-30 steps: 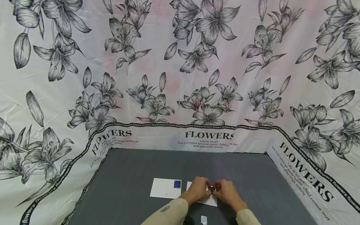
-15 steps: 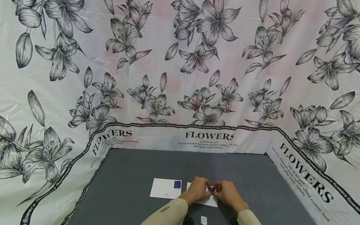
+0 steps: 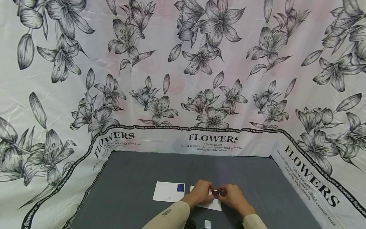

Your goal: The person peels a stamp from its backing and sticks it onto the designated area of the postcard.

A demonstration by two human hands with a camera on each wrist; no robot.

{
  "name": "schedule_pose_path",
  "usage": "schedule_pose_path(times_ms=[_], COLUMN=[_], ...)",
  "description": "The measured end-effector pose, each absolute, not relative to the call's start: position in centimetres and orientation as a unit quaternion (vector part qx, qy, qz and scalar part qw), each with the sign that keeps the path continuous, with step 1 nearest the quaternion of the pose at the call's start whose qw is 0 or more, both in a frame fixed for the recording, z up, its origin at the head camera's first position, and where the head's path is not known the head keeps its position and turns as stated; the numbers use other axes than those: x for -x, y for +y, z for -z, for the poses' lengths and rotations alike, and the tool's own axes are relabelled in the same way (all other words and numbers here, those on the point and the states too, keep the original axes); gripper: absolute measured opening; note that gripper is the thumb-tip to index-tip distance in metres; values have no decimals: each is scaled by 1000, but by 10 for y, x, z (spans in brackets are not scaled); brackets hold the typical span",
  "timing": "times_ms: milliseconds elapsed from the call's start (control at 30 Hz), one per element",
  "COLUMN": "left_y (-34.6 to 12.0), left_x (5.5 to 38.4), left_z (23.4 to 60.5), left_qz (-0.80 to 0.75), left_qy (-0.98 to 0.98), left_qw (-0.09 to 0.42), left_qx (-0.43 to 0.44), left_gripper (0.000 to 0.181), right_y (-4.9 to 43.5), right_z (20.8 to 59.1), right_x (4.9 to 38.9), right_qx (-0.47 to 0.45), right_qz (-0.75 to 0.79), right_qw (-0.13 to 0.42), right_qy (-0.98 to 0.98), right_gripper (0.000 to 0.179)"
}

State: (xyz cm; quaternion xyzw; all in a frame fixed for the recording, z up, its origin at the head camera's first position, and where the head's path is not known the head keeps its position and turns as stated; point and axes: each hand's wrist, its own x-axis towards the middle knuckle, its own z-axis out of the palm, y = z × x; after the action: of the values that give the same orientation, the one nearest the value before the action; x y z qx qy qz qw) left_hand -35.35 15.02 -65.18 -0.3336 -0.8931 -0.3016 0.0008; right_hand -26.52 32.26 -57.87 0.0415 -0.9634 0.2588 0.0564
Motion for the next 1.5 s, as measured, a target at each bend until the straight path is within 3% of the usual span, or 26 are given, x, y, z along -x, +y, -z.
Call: schedule_pose_path(times_ms=[567,767,967,1200,1500], left_y=[133,142,140,111,85], left_x=[333,347,351,322,323], left_z=[619,646,652,578,541], left_qz=[334,309,304,317,249], left_qy=[-885,-895,-898,-898,-916], left_qw=[-11,-1,1,-1,42], left_qx=[323,322,319,304,313], left_gripper=[17,20,19,15,16], right_y=[335,350,343,339,338], right_z=[588,608,595,577,557], right_x=[268,277,273,267,267], right_qx=[-106,-164,-101,-73,-77], right_qz=[-288,-308,-305,-288,-250], right_qw=[54,85,26,1,28], right_qy=[-950,-933,-947,-955,-965], right_gripper=[21,18,24,24,23])
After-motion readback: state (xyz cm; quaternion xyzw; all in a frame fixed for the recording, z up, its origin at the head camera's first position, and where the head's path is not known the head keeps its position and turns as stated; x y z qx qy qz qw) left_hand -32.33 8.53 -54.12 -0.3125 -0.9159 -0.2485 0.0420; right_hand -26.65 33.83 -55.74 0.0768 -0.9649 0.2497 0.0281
